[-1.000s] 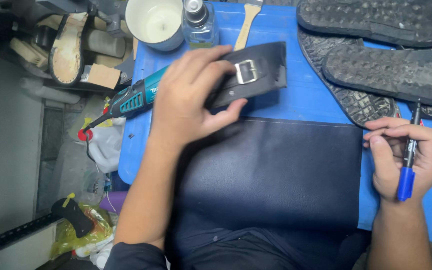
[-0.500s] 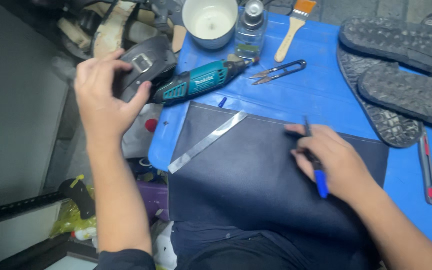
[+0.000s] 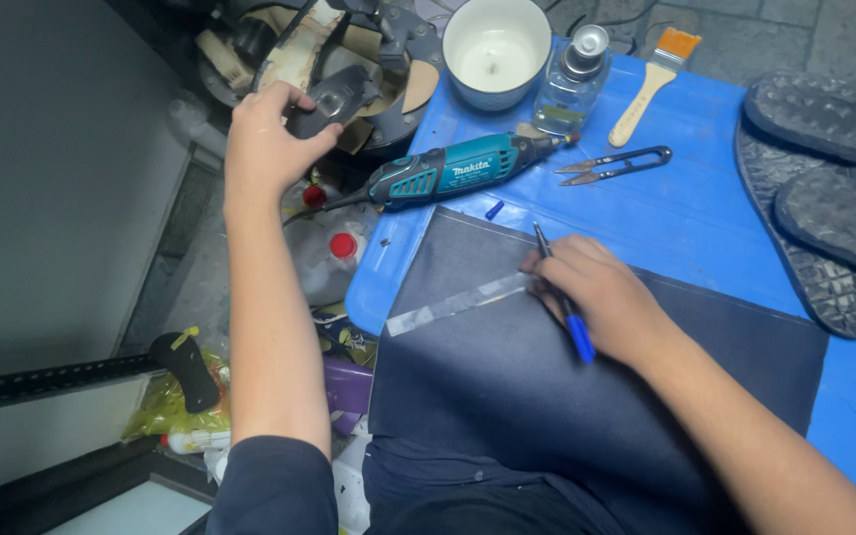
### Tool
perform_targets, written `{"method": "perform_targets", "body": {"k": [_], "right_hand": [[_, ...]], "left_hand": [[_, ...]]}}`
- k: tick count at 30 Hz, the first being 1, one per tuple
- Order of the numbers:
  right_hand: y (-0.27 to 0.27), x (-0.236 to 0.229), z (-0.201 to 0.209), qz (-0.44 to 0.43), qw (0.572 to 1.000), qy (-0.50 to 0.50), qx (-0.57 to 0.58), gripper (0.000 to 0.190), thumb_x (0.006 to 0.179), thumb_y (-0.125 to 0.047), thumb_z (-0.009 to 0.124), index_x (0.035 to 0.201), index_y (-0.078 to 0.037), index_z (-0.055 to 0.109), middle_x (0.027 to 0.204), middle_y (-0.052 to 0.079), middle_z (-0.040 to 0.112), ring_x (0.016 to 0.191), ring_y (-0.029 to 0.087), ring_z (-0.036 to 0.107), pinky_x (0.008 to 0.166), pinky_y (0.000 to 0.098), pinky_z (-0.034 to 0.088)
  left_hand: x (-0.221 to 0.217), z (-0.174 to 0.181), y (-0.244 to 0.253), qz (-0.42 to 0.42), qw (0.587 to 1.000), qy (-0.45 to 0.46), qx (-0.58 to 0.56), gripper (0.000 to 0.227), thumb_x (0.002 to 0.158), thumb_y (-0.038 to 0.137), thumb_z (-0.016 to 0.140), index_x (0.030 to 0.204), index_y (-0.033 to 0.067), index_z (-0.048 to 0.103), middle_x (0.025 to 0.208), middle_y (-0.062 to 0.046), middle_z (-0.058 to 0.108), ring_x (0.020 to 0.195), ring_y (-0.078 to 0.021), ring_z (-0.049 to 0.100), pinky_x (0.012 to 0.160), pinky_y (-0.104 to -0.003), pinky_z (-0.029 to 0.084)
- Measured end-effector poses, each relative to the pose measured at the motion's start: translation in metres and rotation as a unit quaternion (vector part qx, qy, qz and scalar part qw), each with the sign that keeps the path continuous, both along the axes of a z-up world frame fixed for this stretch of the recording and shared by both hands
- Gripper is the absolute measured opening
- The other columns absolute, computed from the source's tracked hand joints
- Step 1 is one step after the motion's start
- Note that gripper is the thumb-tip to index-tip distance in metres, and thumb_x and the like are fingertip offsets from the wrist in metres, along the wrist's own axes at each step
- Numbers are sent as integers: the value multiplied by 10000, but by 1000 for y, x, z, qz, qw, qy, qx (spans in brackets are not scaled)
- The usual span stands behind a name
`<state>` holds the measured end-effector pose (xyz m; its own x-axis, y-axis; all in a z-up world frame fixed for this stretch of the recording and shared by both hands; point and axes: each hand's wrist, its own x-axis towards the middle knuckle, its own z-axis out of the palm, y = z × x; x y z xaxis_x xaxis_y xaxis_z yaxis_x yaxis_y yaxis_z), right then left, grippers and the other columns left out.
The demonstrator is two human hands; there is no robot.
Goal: The person uses a ruler and a blue marker to draw straight lines on a dark sheet of material. They measure a shoe sole and transfer dimensions to the sheet, then mark multiple lines along the ruler's edge.
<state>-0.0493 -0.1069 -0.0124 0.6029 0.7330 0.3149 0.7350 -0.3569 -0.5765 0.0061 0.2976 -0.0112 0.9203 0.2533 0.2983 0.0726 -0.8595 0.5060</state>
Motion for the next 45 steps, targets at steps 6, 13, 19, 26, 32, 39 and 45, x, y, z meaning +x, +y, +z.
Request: {"method": "perform_targets", "body": {"k": [6,13,19,26,32,39,45], "right_hand": [[-53,-25,-4,-31,993,115,-3,213,748,13,738,824,-50,550,937,81,697,908,265,698,815,370,551],[-152,-73,-8,-278,936,202,74,166,890,84,664,930,-23,544,1113,143,734,968,171,726,884,261,584],[-158,-96,-5,-369,928,58,-1,190,919,55,745,949,-23,573,1048,141,750,991,194,700,859,272,543],[-135,-89,4,-319,947,10,-27,260,737,-15,822,857,-39,593,1109,118,746,1072,264,673,938,348,524],[-133,-75,1,-290,956,53,-13,207,773,-2,801,836,-36,606,1080,72,762,1020,241,679,889,334,529],[-136,-71,-3,-290,955,64,11,209,762,-13,803,827,-50,608,1053,78,767,983,223,677,879,323,521],[-139,-72,-7,-281,956,68,36,217,758,-5,811,847,-57,620,1037,76,765,985,208,687,876,307,533]], "left_hand": [[44,-53,23,-44,995,-74,43,385,711,290,916,964,92,703,1146,-115,729,1154,-330,634,944,-445,520],[48,-21,-6,-121,970,-199,75,326,818,157,898,1081,59,730,1349,-211,640,1196,-372,628,932,-441,550],[-84,29,-146,-190,960,-154,-134,127,957,6,724,1071,36,676,1051,-103,703,968,-233,725,838,-315,584],[-152,16,-292,-407,902,-3,-144,506,897,216,739,1331,-9,606,1426,-193,586,1364,-380,556,1148,-487,441],[-86,-16,-235,-388,908,36,-153,239,927,102,692,1163,78,722,1178,-82,710,1135,-293,639,993,-409,535],[-39,-16,-226,-538,835,79,-83,135,867,222,766,988,170,797,970,32,734,988,-202,653,889,-398,456],[-12,-25,-250,-638,757,107,-89,190,781,335,816,951,251,834,868,112,710,921,-128,612,876,-347,406]]}}
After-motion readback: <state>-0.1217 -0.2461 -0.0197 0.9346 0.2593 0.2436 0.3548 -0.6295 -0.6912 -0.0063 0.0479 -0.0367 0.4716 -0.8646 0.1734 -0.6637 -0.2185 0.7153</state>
